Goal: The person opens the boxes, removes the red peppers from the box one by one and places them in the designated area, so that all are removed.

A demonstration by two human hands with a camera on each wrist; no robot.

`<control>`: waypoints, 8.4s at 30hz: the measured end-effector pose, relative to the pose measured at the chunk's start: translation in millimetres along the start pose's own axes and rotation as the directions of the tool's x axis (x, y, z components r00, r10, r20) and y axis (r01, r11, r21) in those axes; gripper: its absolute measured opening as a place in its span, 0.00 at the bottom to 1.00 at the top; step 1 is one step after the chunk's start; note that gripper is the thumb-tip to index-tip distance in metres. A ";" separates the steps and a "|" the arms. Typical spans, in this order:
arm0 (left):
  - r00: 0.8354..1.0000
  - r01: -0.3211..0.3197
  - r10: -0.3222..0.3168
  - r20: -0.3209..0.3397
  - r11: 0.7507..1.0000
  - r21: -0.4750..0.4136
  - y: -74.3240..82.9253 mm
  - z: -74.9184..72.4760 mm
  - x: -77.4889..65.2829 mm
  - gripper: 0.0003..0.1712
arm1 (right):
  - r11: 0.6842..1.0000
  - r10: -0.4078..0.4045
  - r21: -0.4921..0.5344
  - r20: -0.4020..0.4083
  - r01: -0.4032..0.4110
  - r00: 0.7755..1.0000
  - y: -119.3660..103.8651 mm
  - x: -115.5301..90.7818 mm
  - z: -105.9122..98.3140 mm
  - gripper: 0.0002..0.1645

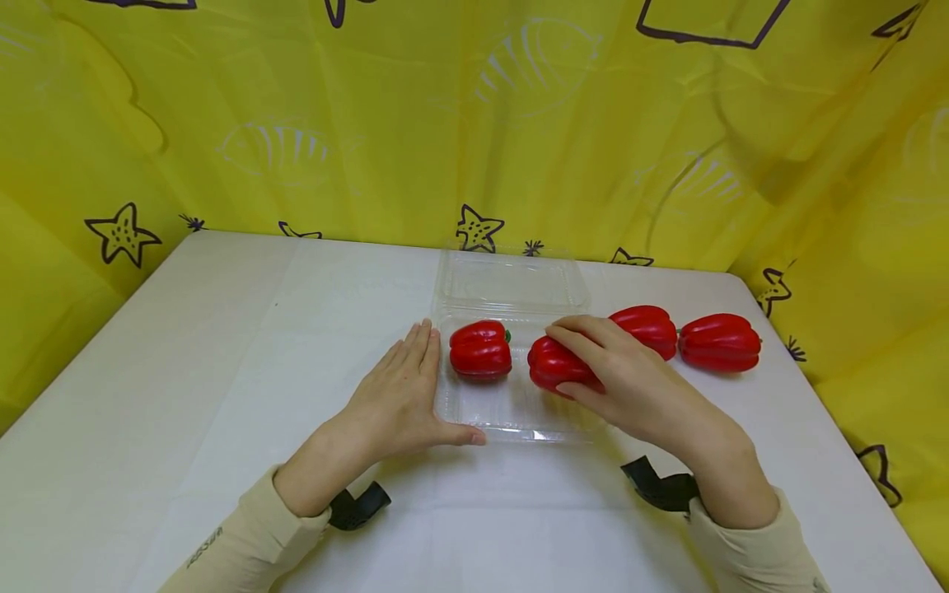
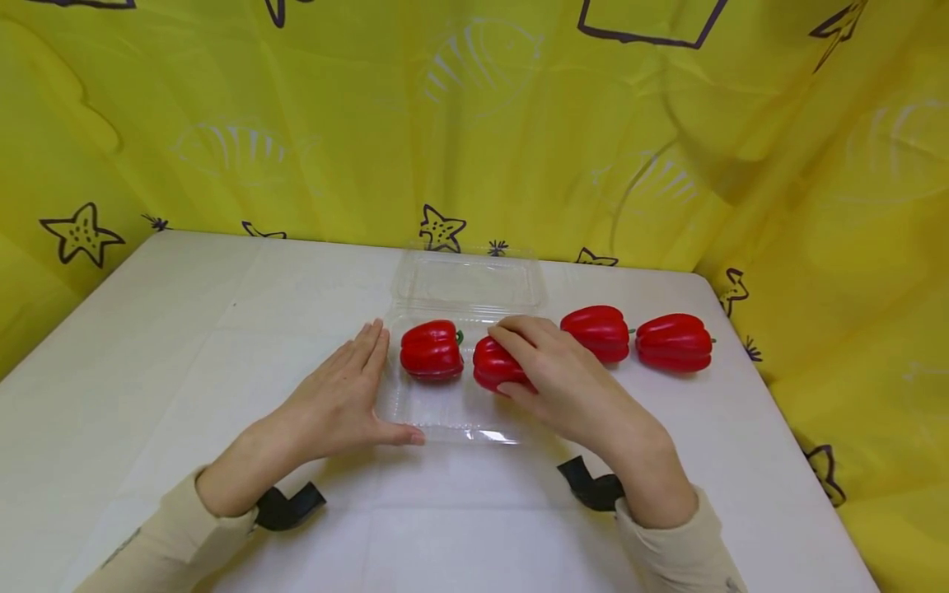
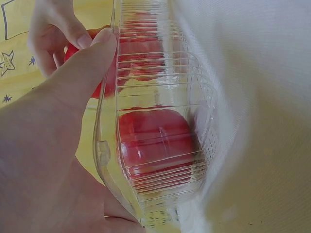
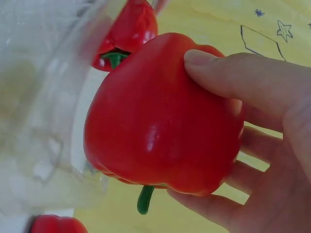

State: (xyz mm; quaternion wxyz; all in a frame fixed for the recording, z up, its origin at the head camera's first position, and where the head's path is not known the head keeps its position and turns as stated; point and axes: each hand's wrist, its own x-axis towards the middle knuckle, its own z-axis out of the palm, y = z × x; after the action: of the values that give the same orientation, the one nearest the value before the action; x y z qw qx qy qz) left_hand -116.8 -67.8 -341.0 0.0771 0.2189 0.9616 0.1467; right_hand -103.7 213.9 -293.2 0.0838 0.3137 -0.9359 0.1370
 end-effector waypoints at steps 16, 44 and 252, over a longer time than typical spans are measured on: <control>1.000 0.009 -0.009 0.016 1.000 -0.010 0.9 -0.4 0.1 0.76 | 0.996 0.090 0.013 -0.024 -0.089 0.996 1.4 -9.7 -16.9 0.39; 1.000 -0.007 0.007 -0.009 1.000 -0.002 -0.1 0.6 -0.6 0.77 | 0.991 0.127 -0.024 -0.078 -0.129 0.989 15.4 -23.2 -32.8 0.38; 1.000 -0.023 0.023 -0.012 1.000 0.012 0.2 0.2 -1.2 0.78 | 0.990 0.129 0.045 0.112 -0.134 0.985 -24.5 53.4 59.7 0.43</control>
State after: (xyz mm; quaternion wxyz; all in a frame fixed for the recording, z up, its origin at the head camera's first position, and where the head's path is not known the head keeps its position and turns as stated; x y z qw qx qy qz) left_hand -115.7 -68.1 -341.0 0.0681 0.2294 0.9603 0.1433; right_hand -135.2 146.6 -331.9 0.0150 0.2603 -0.9538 0.1496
